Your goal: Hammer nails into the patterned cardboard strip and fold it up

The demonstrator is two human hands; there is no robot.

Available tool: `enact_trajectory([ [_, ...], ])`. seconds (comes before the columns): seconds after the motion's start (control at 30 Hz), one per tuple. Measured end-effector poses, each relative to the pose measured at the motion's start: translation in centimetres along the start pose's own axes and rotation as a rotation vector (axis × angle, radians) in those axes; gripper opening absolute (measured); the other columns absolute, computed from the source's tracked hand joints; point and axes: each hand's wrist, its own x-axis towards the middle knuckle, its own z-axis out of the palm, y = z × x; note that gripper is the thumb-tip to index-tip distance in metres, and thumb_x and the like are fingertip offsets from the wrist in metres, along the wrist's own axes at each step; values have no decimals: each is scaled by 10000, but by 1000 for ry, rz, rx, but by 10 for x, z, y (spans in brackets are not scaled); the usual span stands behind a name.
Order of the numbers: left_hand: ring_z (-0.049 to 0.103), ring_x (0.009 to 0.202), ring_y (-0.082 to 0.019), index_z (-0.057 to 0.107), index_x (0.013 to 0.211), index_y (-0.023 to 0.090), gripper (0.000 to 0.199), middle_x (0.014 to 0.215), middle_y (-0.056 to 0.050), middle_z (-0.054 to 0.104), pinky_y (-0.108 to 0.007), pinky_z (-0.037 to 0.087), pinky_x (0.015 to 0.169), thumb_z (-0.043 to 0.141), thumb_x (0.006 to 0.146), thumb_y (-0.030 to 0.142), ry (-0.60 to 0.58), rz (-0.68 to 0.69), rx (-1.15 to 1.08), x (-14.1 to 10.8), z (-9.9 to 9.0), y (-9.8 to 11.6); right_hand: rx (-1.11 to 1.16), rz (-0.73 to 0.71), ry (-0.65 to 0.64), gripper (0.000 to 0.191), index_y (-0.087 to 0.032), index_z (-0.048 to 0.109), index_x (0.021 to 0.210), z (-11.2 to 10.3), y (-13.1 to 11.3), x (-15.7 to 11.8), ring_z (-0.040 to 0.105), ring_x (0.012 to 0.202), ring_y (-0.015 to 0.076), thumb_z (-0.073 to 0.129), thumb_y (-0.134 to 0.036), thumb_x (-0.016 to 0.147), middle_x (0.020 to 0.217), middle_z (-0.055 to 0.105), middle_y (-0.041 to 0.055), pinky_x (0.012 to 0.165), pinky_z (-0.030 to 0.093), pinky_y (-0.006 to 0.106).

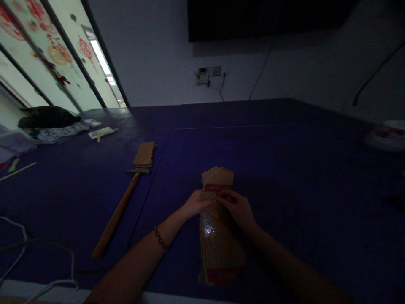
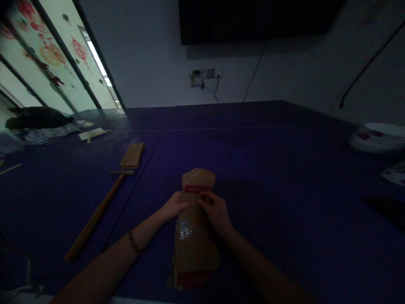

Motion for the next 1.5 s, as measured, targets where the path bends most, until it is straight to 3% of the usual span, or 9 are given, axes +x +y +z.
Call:
enact_trajectory([
  [0.43, 563, 665, -136, 644, 782, 111, 248, 732, -21, 643, -240, 422, 667, 668, 573, 242, 26, -17, 16, 1, -1, -2, 34, -44, 16, 129, -196, 623, 651, 0, -1, -2, 465, 528, 135, 606, -320, 619, 549, 555, -26, 516, 356, 245],
  [0.63, 584, 682, -157, 642, 833, 105, 307, 770, -42, 656, -266, 433, 686, 669, 566, 255, 28, -47, -57, 0, 0, -1, 56, -184, 57, 125, -206, 631, 698, -2, 1, -6, 567, 690, 166, 545, -297, 702, 715, 647, 12, 642, 417, 262],
  [0.77, 591, 713, -166, 645, 843, 105, 301, 794, -46, 661, -273, 431, 711, 664, 571, 234, 63, -50, -70, 0, 0, -1, -52, -261, 77, 129, -197, 613, 745, -1, 0, -8, 540, 596, 142, 523, -288, 726, 654, 608, 3, 568, 409, 245],
  [0.9, 589, 701, -162, 646, 833, 99, 283, 776, -49, 661, -264, 435, 689, 659, 588, 241, 36, -47, -35, -1, 0, 1, -137, -251, 44, 175, -181, 627, 820, 2, 3, -5, 458, 471, 119, 559, -286, 696, 506, 493, -39, 478, 379, 233],
  [1.1, 592, 722, -167, 649, 830, 103, 279, 780, -45, 665, -270, 431, 717, 662, 585, 235, 14, -12, 31, -1, 0, 2, -58, -366, 20, 125, -203, 635, 719, 2, 4, -5, 561, 650, 150, 527, -263, 734, 680, 611, 14, 590, 429, 249],
  [1.33, 599, 730, -171, 654, 812, 105, 249, 795, -41, 673, -271, 440, 726, 635, 590, 216, 9, -6, 3, -1, 3, 4, -116, -457, 102, 133, -214, 628, 755, -1, 2, -11, 537, 582, 131, 504, -261, 764, 649, 578, 6, 526, 418, 240],
  [1.43, 601, 733, -169, 654, 808, 111, 240, 802, -36, 675, -270, 441, 729, 623, 585, 196, 71, 2, -23, 1, 3, 2, -126, -540, 63, 123, -220, 621, 762, -1, 1, -15, 529, 569, 117, 499, -236, 763, 638, 575, -4, 528, 413, 234],
  [1.5, 604, 726, -169, 650, 811, 111, 249, 802, -37, 677, -274, 443, 727, 623, 576, 188, 113, -9, -60, 2, 3, 1, -85, -496, 66, 93, -217, 596, 753, -1, 1, -18, 514, 544, 108, 507, -242, 752, 612, 559, -16, 506, 398, 228],
])
